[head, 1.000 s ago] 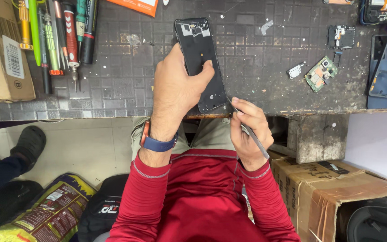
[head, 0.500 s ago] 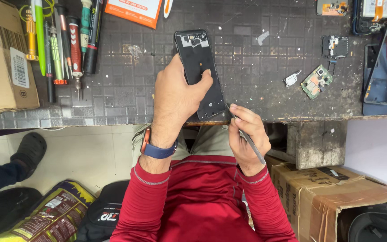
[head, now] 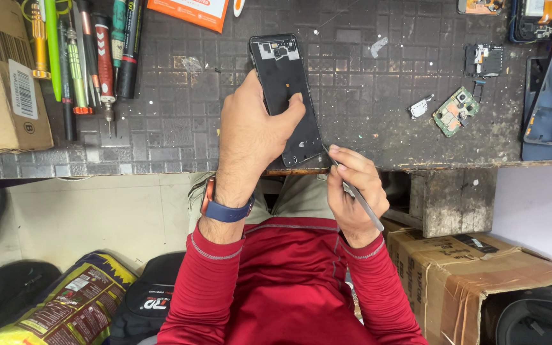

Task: The person uses a metal prying tool to carefully separate the back cover of a smartphone from its frame. They work along the edges and corners to release the adhesive. After the cover is removed, they use a small brush to clean the interior surface of the back cover.

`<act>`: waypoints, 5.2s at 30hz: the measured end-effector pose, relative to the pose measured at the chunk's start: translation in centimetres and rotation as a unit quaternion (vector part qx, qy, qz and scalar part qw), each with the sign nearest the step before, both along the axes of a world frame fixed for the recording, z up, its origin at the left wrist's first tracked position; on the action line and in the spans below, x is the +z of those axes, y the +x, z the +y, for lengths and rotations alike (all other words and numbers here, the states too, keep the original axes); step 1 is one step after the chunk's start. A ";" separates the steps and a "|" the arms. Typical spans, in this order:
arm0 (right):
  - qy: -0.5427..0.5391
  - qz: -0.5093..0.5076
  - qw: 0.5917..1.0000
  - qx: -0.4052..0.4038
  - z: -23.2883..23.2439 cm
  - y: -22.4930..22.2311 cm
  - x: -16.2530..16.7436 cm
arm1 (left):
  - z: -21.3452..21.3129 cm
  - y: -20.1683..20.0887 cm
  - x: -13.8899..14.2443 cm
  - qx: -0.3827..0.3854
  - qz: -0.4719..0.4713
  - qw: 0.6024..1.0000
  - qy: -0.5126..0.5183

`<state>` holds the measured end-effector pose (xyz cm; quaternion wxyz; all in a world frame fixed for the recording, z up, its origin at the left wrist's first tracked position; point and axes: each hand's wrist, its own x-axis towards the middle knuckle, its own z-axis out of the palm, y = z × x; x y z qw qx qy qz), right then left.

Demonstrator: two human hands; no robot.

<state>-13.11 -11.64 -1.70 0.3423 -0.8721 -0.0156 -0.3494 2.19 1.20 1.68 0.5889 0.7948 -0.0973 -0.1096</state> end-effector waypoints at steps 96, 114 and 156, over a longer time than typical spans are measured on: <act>0.011 0.045 0.997 -0.062 1.6 1.3 2.2 | 0.1 -0.1 0.3 -0.001 0.016 1.000 0.003; -0.022 0.048 0.997 -0.064 1.9 2.3 2.7 | 0.3 -0.1 -0.1 -0.010 0.001 1.000 0.016; -0.014 0.057 0.998 -0.036 1.1 1.9 2.6 | -0.1 -0.2 -0.2 -0.012 0.016 1.000 0.016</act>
